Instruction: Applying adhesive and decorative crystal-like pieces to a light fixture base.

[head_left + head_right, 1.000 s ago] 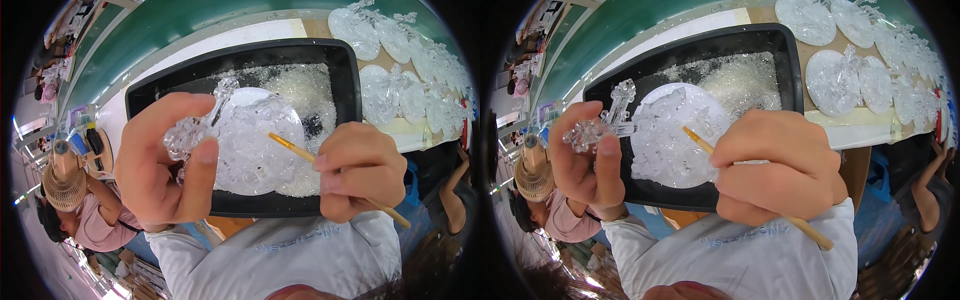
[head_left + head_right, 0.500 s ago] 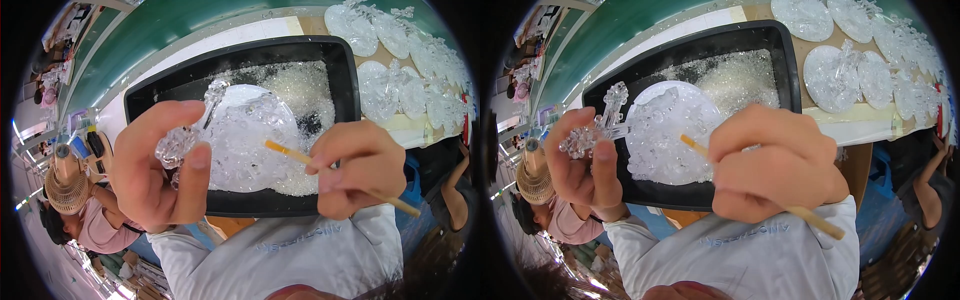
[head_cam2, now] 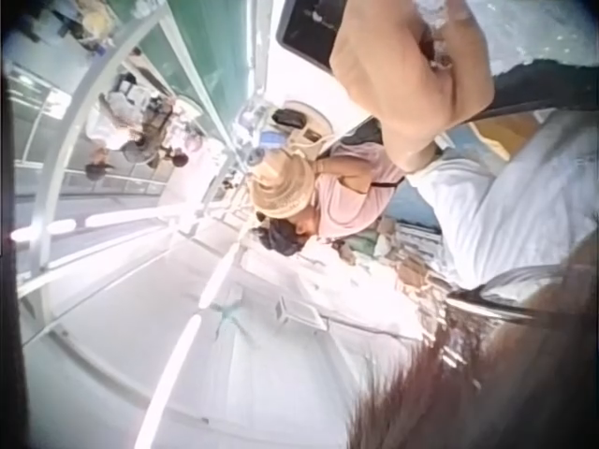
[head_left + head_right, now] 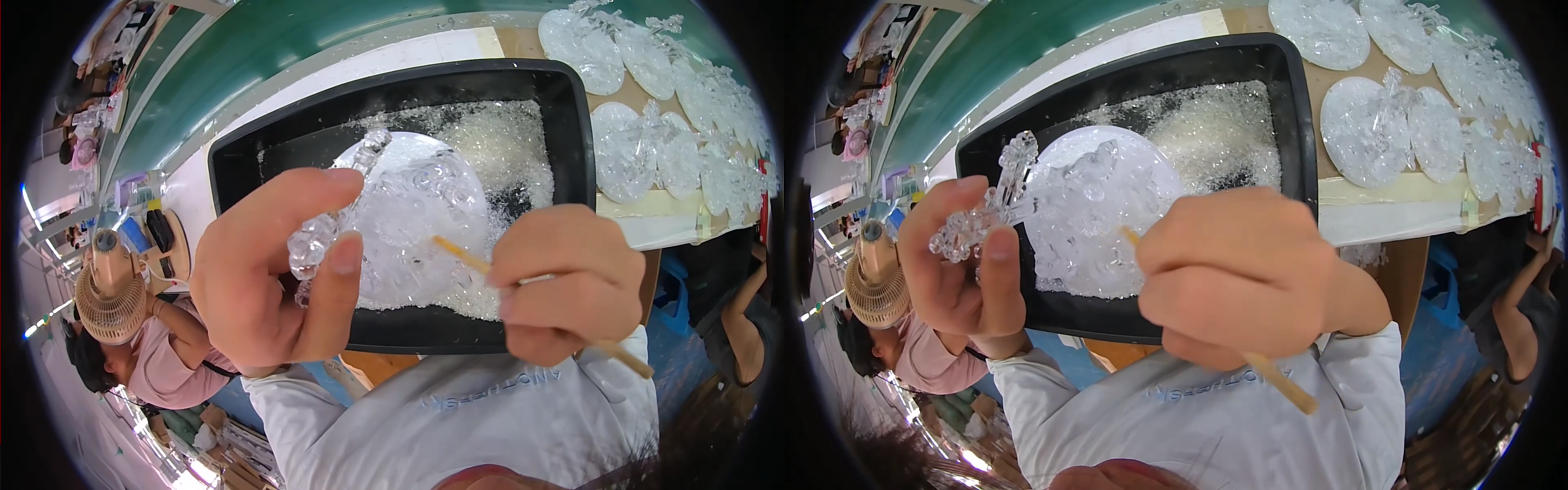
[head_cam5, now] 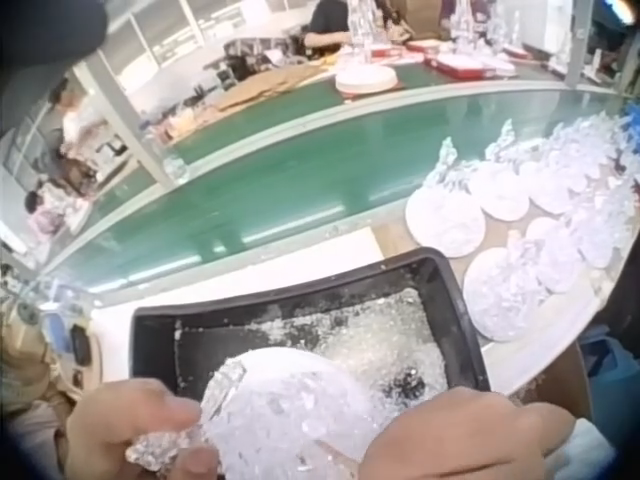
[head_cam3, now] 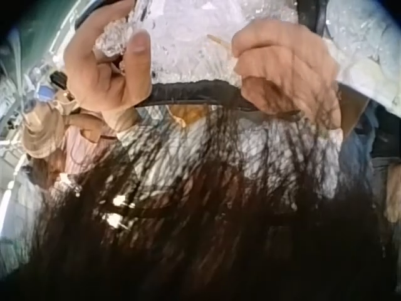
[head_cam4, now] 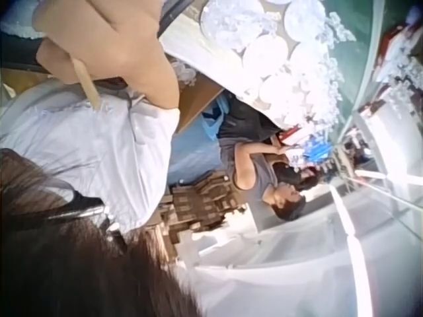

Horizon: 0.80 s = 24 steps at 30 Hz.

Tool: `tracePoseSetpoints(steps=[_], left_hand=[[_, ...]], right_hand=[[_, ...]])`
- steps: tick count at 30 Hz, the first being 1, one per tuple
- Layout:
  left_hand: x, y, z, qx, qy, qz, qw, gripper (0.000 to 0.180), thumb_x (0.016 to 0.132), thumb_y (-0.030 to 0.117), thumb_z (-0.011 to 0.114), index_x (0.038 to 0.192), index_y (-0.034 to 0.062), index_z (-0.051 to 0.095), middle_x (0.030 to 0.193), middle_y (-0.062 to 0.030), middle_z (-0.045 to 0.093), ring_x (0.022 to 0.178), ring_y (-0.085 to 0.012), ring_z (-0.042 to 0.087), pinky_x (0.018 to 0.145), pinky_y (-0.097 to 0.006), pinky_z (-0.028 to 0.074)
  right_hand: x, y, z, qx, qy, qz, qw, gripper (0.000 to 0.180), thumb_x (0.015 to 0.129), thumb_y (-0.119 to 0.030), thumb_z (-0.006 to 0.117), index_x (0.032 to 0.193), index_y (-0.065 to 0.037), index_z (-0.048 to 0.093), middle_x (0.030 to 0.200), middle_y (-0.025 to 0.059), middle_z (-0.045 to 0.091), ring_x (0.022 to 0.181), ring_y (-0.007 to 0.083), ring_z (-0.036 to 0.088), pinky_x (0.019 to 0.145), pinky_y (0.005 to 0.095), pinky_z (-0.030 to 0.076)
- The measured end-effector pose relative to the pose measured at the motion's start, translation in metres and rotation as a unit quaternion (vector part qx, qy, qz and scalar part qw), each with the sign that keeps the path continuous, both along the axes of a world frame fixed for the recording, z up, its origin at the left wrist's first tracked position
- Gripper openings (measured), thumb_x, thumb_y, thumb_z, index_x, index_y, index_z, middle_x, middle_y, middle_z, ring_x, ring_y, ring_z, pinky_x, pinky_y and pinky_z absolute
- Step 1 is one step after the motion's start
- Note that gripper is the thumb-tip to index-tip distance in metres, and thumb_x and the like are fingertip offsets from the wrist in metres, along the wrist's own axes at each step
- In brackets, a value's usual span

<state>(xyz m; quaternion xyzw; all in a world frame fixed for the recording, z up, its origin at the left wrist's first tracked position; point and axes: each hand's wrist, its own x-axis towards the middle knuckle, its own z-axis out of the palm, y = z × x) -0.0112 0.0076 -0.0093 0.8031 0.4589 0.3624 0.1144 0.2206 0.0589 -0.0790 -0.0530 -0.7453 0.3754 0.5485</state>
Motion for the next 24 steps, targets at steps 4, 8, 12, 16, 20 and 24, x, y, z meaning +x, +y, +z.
tracePoseSetpoints(steps=[4, 8, 12, 16, 20, 24], left_hand=[[0.002, 0.004, -0.005, 0.016, -0.035, 0.035, 0.999, 0.029, 0.078, -0.006, 0.069, 0.106, -0.009, 0.062, 0.095, -0.0186, 0.07, 0.08, -0.0227, 0.069, 0.074, -0.027, 0.053], [0.004, 0.003, 0.0, 0.023, -0.014, 0.028, 0.999, 0.03, 0.077, -0.007, 0.069, 0.107, -0.008, 0.062, 0.095, -0.0176, 0.071, 0.081, -0.0227, 0.07, 0.073, -0.026, 0.053], [0.001, 0.002, -0.003, 0.036, -0.059, 0.025, 0.997, 0.031, 0.077, -0.008, 0.069, 0.107, -0.0083, 0.062, 0.097, -0.018, 0.07, 0.083, -0.0237, 0.07, 0.076, -0.027, 0.053], [-0.006, 0.006, -0.001, 0.018, -0.02, -0.023, 0.999, 0.035, 0.079, -0.009, 0.067, 0.112, -0.0126, 0.057, 0.102, -0.0227, 0.068, 0.085, -0.026, 0.069, 0.08, -0.029, 0.053], [-0.018, -0.005, 0.007, -0.021, 0.006, -0.016, 1.0, 0.037, 0.086, 0.007, 0.067, 0.119, -0.0074, 0.055, 0.112, -0.0144, 0.061, 0.094, -0.0169, 0.056, 0.086, -0.025, 0.042], [-0.018, -0.001, -0.006, -0.034, -0.056, -0.034, 0.997, 0.038, 0.086, 0.007, 0.068, 0.12, -0.0073, 0.055, 0.114, -0.0142, 0.061, 0.091, -0.015, 0.056, 0.083, -0.023, 0.042]], right_hand=[[0.0, 0.0, -0.002, -0.029, 0.032, -0.011, 0.999, 0.014, 0.068, 0.004, 0.064, 0.082, 0.002, 0.063, 0.077, 0.0183, 0.065, 0.051, 0.025, 0.059, 0.045, 0.0336, 0.051], [-0.001, 0.002, -0.001, -0.007, 0.039, -0.003, 0.999, 0.016, 0.062, 0.003, 0.062, 0.077, 0.002, 0.061, 0.073, 0.0157, 0.061, 0.05, 0.0237, 0.057, 0.042, 0.0313, 0.047], [0.004, 0.002, -0.002, -0.038, 0.026, 0.037, 0.998, 0.015, 0.067, 0.006, 0.06, 0.081, 0.0, 0.062, 0.077, 0.0189, 0.065, 0.05, 0.0258, 0.058, 0.044, 0.0348, 0.049], [0.009, -0.001, 0.001, -0.02, -0.026, 0.002, 0.999, 0.015, 0.069, 0.004, 0.06, 0.083, -0.001, 0.062, 0.08, 0.0185, 0.065, 0.053, 0.0255, 0.059, 0.047, 0.0341, 0.05], [0.014, -0.011, 0.006, -0.069, 0.026, -0.056, 0.996, 0.019, 0.07, 0.006, 0.061, 0.087, -0.001, 0.061, 0.085, 0.0174, 0.063, 0.059, 0.0237, 0.062, 0.052, 0.0326, 0.053], [0.014, -0.01, 0.005, -0.053, -0.017, -0.085, 0.995, 0.025, 0.068, 0.01, 0.062, 0.09, -0.001, 0.061, 0.089, 0.0176, 0.061, 0.061, 0.0227, 0.064, 0.053, 0.0319, 0.054]])
